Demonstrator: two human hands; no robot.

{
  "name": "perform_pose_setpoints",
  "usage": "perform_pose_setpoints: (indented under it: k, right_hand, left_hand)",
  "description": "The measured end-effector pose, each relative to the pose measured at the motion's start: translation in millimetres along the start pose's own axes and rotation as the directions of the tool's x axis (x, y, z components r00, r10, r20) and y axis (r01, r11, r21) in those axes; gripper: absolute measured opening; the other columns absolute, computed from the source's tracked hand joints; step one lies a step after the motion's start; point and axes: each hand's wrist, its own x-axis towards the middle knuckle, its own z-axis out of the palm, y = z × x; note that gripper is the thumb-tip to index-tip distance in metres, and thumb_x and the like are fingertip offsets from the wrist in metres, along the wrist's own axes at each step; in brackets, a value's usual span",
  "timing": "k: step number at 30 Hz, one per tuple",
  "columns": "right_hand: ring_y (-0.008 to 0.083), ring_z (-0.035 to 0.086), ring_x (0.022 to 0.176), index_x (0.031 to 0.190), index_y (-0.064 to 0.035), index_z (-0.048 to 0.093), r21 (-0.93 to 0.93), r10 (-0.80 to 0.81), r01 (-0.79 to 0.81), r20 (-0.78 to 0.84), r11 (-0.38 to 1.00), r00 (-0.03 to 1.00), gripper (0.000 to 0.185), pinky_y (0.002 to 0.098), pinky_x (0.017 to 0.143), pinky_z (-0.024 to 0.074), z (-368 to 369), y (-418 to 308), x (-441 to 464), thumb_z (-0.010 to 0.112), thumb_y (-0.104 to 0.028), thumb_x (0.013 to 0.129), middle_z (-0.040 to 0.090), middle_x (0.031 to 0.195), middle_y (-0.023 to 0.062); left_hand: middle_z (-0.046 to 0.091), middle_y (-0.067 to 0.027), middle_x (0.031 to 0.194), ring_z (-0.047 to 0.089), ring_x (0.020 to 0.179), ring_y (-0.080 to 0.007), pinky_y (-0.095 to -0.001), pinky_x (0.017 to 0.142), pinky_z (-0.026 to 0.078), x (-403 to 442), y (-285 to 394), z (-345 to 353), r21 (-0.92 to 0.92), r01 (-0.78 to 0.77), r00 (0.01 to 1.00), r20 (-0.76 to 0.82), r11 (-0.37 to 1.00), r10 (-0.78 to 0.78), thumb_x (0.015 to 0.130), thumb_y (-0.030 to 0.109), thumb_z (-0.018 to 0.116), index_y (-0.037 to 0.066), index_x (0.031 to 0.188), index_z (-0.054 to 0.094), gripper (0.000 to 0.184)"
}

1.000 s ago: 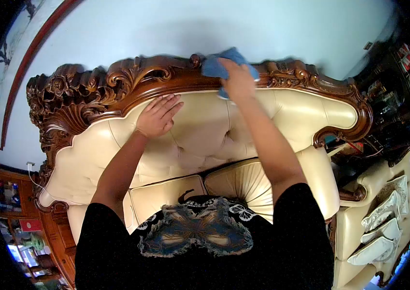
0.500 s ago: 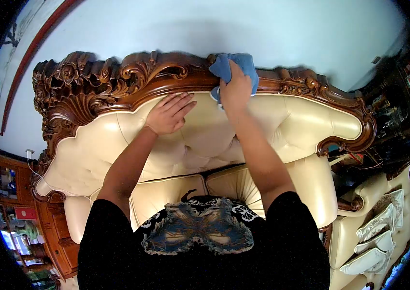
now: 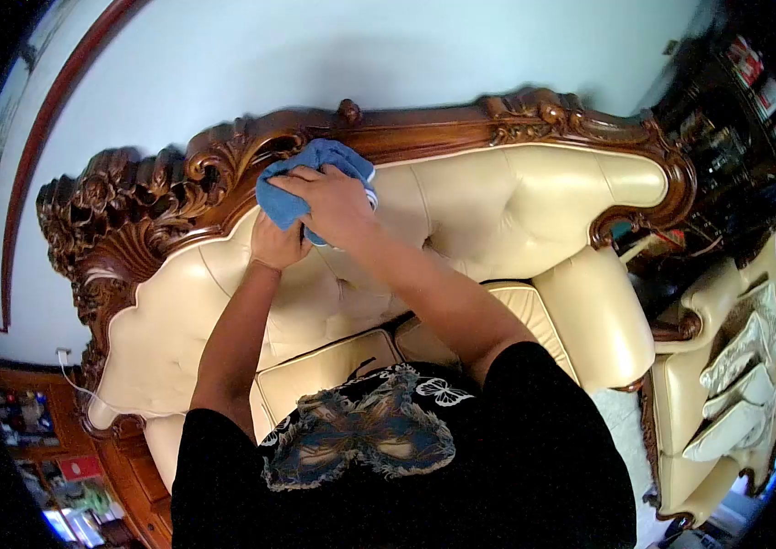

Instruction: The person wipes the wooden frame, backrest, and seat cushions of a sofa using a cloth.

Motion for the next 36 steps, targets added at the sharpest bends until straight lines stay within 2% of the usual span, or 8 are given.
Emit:
perform_pose_setpoints:
  k: [6, 10, 12, 16, 18, 20, 29, 36]
  right_hand:
    - [0.0309, 0.063, 0.102, 0.128, -0.0294, 0.066, -0.212, -0.036, 0.009, -0.121, 0.977, 0.992, 0.069, 0.0386, 0.088, 0.0557, -36, 106, -30, 0.069, 0.003, 0.067, 0.062, 0.128, -0.0029]
    - [0.0319, 0.063, 0.103, 0.125, -0.0290, 0.067, -0.324, 0.235, -0.330, -0.298, 0.887, 0.925, 0.061, 0.0401, 0.087, 0.0552, -78, 179, -67, 0.069, 0.003, 0.073, 0.062, 0.126, -0.0007]
    - [0.0321, 0.063, 0.103, 0.126, -0.0277, 0.067, -0.383, 0.482, -0.617, -0.394, 0.687, 0.782, 0.056, 0.0407, 0.087, 0.0553, -101, 193, -75, 0.071, -0.002, 0.076, 0.063, 0.125, 0.0008]
    - [0.0346, 0.064, 0.101, 0.132, -0.0248, 0.063, -0.319, 0.450, -0.585, -0.405, 0.746, 0.796, 0.063, 0.0431, 0.088, 0.0546, -69, 182, -74, 0.074, -0.006, 0.073, 0.062, 0.130, 0.0031]
    - [0.0345, 0.063, 0.104, 0.137, -0.0267, 0.059, -0.315, 0.179, -0.287, -0.330, 0.905, 0.927, 0.074, 0.0432, 0.089, 0.0537, -32, 161, -75, 0.076, -0.004, 0.069, 0.059, 0.138, 0.0022]
    - [0.0333, 0.061, 0.104, 0.142, -0.0283, 0.055, -0.268, 0.137, -0.152, -0.074, 0.951, 0.988, 0.082, 0.0403, 0.090, 0.0535, -32, 100, -70, 0.076, -0.001, 0.067, 0.053, 0.146, 0.0005]
    - [0.0326, 0.059, 0.100, 0.144, -0.0332, 0.050, -0.550, 0.367, -0.418, -0.207, 0.723, 0.907, 0.081, 0.0371, 0.089, 0.0550, -72, 178, -83, 0.071, -0.001, 0.074, 0.049, 0.150, -0.0050]
    - [0.0335, 0.058, 0.103, 0.141, -0.0335, 0.055, -0.601, 0.444, -0.428, -0.132, 0.675, 0.886, 0.071, 0.0383, 0.088, 0.0560, -126, 221, -117, 0.063, 0.000, 0.078, 0.049, 0.150, -0.0098]
  left_hand:
    - [0.062, -0.0132, 0.121, 0.059, 0.109, -0.0306, -0.0423, 0.104, 0.045, 14, 8, -8, 0.095, -0.038, 0.999, -0.025, 0.995, 0.040, 0.076, 0.019, 0.061, 0.003, 0.115, 0.065, 0.042]
    - [0.062, -0.0130, 0.121, 0.060, 0.109, -0.0295, -0.0411, 0.102, 0.046, 16, 8, -10, 0.085, -0.047, 0.999, -0.018, 0.995, 0.049, 0.077, 0.018, 0.060, 0.003, 0.115, 0.065, 0.041]
    - [0.061, -0.0133, 0.118, 0.059, 0.109, -0.0326, -0.0438, 0.097, 0.048, 18, 8, -11, 0.058, -0.054, 0.998, -0.032, 0.997, 0.055, 0.076, 0.016, 0.062, 0.003, 0.115, 0.063, 0.041]
    - [0.062, -0.0128, 0.122, 0.059, 0.111, -0.0297, -0.0416, 0.102, 0.046, 13, 7, -7, 0.091, -0.058, 0.997, -0.037, 0.994, 0.062, 0.077, 0.018, 0.060, 0.004, 0.116, 0.064, 0.042]
    - [0.061, -0.0128, 0.122, 0.059, 0.112, -0.0300, -0.0417, 0.102, 0.046, 14, 6, -6, 0.090, -0.057, 0.998, -0.036, 0.994, 0.060, 0.077, 0.018, 0.060, 0.004, 0.115, 0.064, 0.041]
    - [0.062, -0.0128, 0.122, 0.059, 0.112, -0.0301, -0.0418, 0.102, 0.046, 16, 8, -10, 0.087, -0.052, 0.998, -0.020, 0.995, 0.053, 0.078, 0.018, 0.060, 0.004, 0.115, 0.064, 0.041]
    - [0.061, -0.0129, 0.121, 0.059, 0.110, -0.0318, -0.0439, 0.100, 0.046, 12, 6, -6, 0.091, -0.052, 0.998, -0.014, 0.995, 0.053, 0.078, 0.017, 0.060, 0.004, 0.118, 0.063, 0.042]
    - [0.061, -0.0123, 0.122, 0.060, 0.110, -0.0321, -0.0439, 0.099, 0.046, 13, 8, -6, 0.086, -0.049, 0.998, -0.027, 0.995, 0.051, 0.077, 0.016, 0.061, 0.005, 0.119, 0.064, 0.043]
